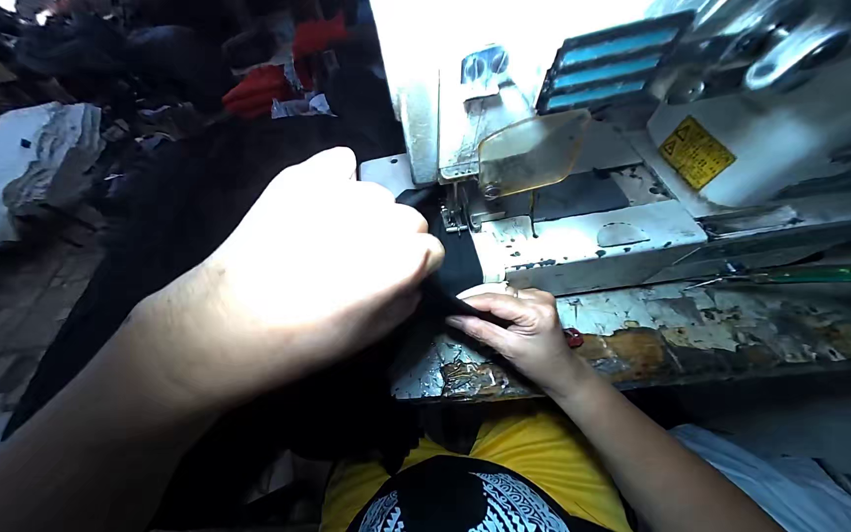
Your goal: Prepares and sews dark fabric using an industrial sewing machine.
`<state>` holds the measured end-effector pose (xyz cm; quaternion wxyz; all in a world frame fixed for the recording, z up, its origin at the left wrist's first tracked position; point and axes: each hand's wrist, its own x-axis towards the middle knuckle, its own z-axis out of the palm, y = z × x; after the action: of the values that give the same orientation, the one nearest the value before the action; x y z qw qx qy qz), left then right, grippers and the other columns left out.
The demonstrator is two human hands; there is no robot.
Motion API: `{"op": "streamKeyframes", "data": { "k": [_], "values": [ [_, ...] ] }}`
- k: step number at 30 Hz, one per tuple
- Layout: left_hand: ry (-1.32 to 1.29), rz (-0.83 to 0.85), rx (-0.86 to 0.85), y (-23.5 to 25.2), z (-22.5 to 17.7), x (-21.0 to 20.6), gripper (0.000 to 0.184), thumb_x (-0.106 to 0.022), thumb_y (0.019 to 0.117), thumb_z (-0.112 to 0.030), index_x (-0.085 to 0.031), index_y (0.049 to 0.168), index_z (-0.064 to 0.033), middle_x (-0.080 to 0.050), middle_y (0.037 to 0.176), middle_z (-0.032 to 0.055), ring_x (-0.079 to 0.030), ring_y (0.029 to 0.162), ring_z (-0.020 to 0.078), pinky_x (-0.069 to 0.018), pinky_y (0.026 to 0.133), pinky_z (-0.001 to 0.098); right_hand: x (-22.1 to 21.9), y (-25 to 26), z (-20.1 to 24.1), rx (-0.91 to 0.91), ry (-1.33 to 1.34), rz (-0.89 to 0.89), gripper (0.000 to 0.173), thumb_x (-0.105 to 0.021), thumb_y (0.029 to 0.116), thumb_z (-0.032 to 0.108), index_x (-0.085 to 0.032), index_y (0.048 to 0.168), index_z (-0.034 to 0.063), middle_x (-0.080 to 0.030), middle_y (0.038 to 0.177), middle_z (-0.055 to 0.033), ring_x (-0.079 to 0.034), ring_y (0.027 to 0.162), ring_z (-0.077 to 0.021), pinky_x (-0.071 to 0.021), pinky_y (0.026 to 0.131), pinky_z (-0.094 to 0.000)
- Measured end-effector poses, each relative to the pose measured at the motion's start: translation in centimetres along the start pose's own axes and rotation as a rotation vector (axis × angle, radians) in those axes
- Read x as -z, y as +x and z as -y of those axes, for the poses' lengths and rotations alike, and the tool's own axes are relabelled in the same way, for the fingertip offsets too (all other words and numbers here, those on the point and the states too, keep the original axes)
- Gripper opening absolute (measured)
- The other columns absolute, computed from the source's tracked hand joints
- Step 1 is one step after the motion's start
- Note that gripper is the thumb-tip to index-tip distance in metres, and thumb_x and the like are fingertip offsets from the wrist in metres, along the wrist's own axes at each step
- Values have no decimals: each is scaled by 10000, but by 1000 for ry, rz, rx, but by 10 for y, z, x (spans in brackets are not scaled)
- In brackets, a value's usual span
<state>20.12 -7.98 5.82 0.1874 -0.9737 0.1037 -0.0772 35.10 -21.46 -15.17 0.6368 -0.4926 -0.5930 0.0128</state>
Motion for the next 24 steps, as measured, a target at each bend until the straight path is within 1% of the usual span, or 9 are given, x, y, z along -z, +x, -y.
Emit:
{"op": "streamKeyframes", "data": {
  "k": [2, 4, 8, 11, 15, 18, 20, 22, 24],
  "values": [
    [-5, 6, 34, 1, 9, -3, 247, -596, 888, -300, -629, 719, -122, -550, 612, 48, -569, 581, 242, -361, 598, 447, 0, 0, 1, -18, 13, -1, 117, -756, 896, 114, -779, 882, -1, -773, 917, -44, -678, 795, 40, -544, 738, -112],
    [8, 11, 60, 1, 10, -2, 262, -614, 864, -330, -598, 690, -134, -527, 598, 41, -556, 574, 236, -356, 602, 450, 0, 0, 1, -26, 17, 3, 127, -750, 901, 119, -780, 889, -4, -770, 900, -46, -668, 762, 44, -538, 712, -110],
    [0, -11, 26, 0, -2, 3, 289, -578, 895, -324, -577, 657, -160, -498, 577, 3, -509, 538, 184, -334, 598, 409, 0, 1, 1, -20, 31, -2, 116, -749, 898, 108, -782, 906, -2, -773, 919, -45, -672, 789, 46, -539, 738, -106],
    [-14, -18, 55, 1, 7, -2, 263, -621, 875, -327, -610, 691, -139, -529, 597, 29, -545, 571, 214, -347, 625, 440, 0, 1, 3, -54, 42, -1, 122, -751, 899, 116, -783, 892, -1, -768, 897, -36, -658, 755, 55, -535, 707, -104],
    [-7, -15, 31, 1, -3, 5, 282, -588, 897, -312, -584, 658, -161, -503, 580, 1, -508, 552, 181, -336, 633, 415, 1, 1, 1, -38, 45, -6, 122, -749, 902, 118, -784, 899, 1, -773, 912, -37, -670, 798, 48, -539, 748, -108],
    [-15, -45, 38, 1, 3, 0, 260, -605, 889, -299, -602, 682, -141, -513, 585, 24, -527, 560, 206, -338, 641, 433, 0, 1, 2, -56, 45, -4, 139, -743, 908, 131, -781, 886, -1, -767, 893, -34, -660, 769, 57, -534, 723, -101],
    [-8, -36, 57, 1, 5, 1, 270, -614, 879, -311, -582, 668, -145, -508, 581, 23, -525, 563, 205, -338, 645, 436, 1, 1, 3, -64, 64, -2, 132, -742, 907, 121, -780, 892, -4, -767, 899, -33, -660, 765, 58, -538, 715, -101],
    [-5, -24, 48, 0, 2, 4, 287, -595, 899, -307, -560, 658, -156, -492, 575, 10, -510, 554, 189, -335, 649, 425, 1, 1, 3, -63, 82, -3, 115, -736, 903, 102, -778, 900, -5, -768, 920, -33, -674, 802, 51, -550, 744, -108],
    [-6, -26, 44, -3, 0, 4, 286, -582, 912, -306, -575, 669, -155, -484, 575, 9, -503, 554, 191, -333, 657, 428, 1, 1, 3, -70, 99, -2, 103, -740, 895, 92, -783, 909, -1, -773, 936, -26, -684, 830, 44, -559, 770, -119]
  ]
}}
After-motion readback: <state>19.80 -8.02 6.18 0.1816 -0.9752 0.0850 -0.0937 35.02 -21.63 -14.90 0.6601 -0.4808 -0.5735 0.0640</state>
